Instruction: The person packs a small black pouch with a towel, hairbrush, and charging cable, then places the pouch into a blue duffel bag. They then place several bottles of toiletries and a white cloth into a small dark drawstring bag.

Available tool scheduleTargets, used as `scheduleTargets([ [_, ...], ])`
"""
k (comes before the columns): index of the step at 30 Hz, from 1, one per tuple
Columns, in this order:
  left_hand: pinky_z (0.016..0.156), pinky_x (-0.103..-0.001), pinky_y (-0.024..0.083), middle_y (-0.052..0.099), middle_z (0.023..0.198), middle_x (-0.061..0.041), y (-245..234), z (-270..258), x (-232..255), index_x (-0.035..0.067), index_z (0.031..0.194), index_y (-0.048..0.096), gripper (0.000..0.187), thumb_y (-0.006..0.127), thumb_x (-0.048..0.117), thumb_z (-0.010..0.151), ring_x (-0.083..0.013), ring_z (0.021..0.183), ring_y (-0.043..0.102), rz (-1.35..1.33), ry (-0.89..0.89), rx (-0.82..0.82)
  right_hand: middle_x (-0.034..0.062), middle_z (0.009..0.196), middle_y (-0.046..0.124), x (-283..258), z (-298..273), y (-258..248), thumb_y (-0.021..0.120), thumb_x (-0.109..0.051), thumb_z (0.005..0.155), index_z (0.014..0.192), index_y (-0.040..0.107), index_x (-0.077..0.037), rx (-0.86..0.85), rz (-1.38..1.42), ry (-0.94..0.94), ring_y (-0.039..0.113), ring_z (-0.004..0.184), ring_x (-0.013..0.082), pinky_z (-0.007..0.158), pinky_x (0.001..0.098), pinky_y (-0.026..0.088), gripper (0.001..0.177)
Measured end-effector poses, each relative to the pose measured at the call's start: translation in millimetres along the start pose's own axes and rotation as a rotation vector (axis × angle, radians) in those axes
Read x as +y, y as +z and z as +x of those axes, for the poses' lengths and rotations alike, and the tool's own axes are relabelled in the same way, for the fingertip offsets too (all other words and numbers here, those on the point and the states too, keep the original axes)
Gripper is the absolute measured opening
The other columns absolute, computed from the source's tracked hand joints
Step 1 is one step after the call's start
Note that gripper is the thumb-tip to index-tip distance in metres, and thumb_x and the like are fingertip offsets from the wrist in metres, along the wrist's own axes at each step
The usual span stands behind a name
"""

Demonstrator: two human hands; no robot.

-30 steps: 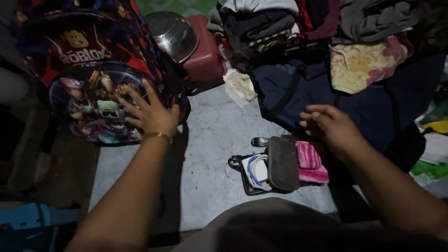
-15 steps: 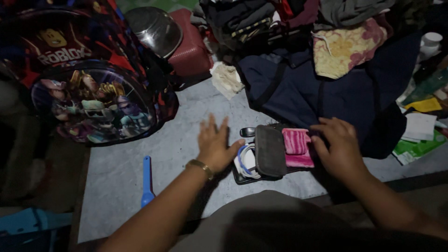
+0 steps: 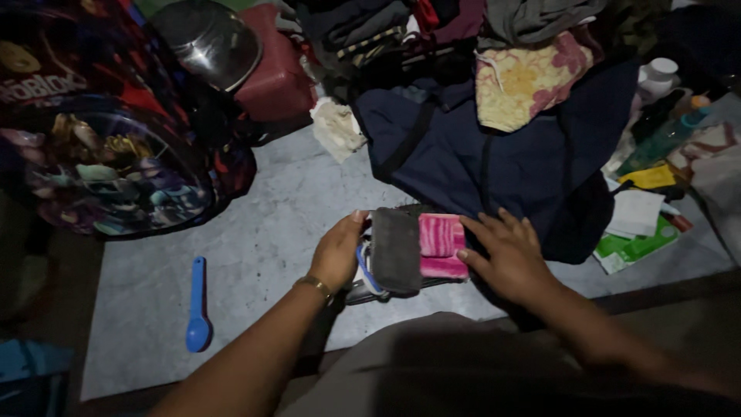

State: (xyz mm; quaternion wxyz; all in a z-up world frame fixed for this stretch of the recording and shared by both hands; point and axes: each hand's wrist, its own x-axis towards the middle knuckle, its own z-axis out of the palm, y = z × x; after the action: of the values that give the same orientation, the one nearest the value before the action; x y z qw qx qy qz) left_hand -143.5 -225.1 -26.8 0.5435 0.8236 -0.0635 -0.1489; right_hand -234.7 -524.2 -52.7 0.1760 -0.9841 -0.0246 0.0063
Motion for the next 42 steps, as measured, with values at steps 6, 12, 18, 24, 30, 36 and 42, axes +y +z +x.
scheduleTargets([
  [6,0.1,-0.034,0.048,0.076,0.114,-0.013,3.9,0.8,0.2,0.005,0.121,0.071,0.06,0.037,0.052,0.104,-0.0242,0.11,0.07,0.053,-0.074,0.052,0.0082,0.136,0.062,23.5,3.4,-47.1,0.072,-0.025,0.091,0.131,0.066,-0.022,0.216,0.186,0.046,0.051,0.133,0.0322,0.116,0.0497,0.043,0.04],
  [12,0.095,-0.034,0.05,0.078,0.107,-0.015,3.4,2.0,-7.1,0.004,0.114,0.073,0.062,0.038,0.053,0.103,-0.0247,0.102,0.07,0.04,-0.097,0.044,0.0106,0.151,0.046,35.2,12.6,-91.7,0.088,-0.018,0.057,0.131,0.066,-0.033,0.077,-0.343,0.004,0.034,0.142,0.0409,0.108,0.0559,0.034,0.079],
  [18,0.09,-0.036,0.053,0.078,0.104,-0.014,-14.1,12.8,-17.3,0.003,0.111,0.074,0.067,0.034,0.056,0.104,-0.0227,0.096,0.07,0.009,-0.181,0.16,0.0091,0.157,0.038,72.4,25.9,-89.6,0.087,-0.014,0.058,0.138,0.063,-0.037,-0.142,-0.3,-0.121,0.032,0.144,0.0445,0.109,0.0509,0.038,0.087],
  [24,0.105,-0.034,0.047,0.072,0.128,-0.013,-32.8,21.4,-23.1,0.001,0.13,0.067,0.077,0.032,0.064,0.1,-0.0215,0.118,0.066,-0.192,-0.318,0.089,0.0054,0.133,0.068,114.8,41.3,-84.8,0.075,-0.005,0.077,0.111,0.072,-0.018,0.029,-0.092,-0.271,0.056,0.127,0.0316,0.109,0.0428,0.045,0.037],
  [30,0.111,-0.036,0.04,0.061,0.14,-0.01,-20.5,37.4,-30.6,0.01,0.144,0.056,0.078,0.025,0.065,0.098,-0.0221,0.128,0.057,-0.161,-0.254,-0.127,0.0174,0.109,0.073,111.1,63.3,-95.9,0.066,0.001,0.084,0.112,0.073,-0.011,0.091,0.128,-0.095,0.068,0.102,0.0369,0.089,0.044,0.053,0.032],
  [36,0.108,-0.035,0.043,0.072,0.126,-0.014,-0.2,50.8,-35.3,0.002,0.13,0.067,0.08,0.023,0.063,0.103,-0.0232,0.119,0.064,-0.091,-0.142,-0.274,0.0185,0.086,0.07,96.4,74.9,-120.3,0.063,-0.003,0.093,0.116,0.074,-0.013,0.199,0.252,0.111,0.068,0.074,0.0301,0.07,0.0414,0.053,0.027],
  [42,0.102,-0.035,0.048,0.078,0.113,-0.014,7.0,40.6,-30.3,0.0,0.117,0.074,0.08,0.021,0.059,0.105,-0.0247,0.107,0.07,-0.108,-0.083,-0.326,0.0191,0.084,0.069,73.2,104.3,-146.4,0.062,-0.006,0.096,0.124,0.071,-0.005,0.29,0.426,0.174,0.065,0.07,0.0284,0.065,0.0403,0.051,0.029],
])
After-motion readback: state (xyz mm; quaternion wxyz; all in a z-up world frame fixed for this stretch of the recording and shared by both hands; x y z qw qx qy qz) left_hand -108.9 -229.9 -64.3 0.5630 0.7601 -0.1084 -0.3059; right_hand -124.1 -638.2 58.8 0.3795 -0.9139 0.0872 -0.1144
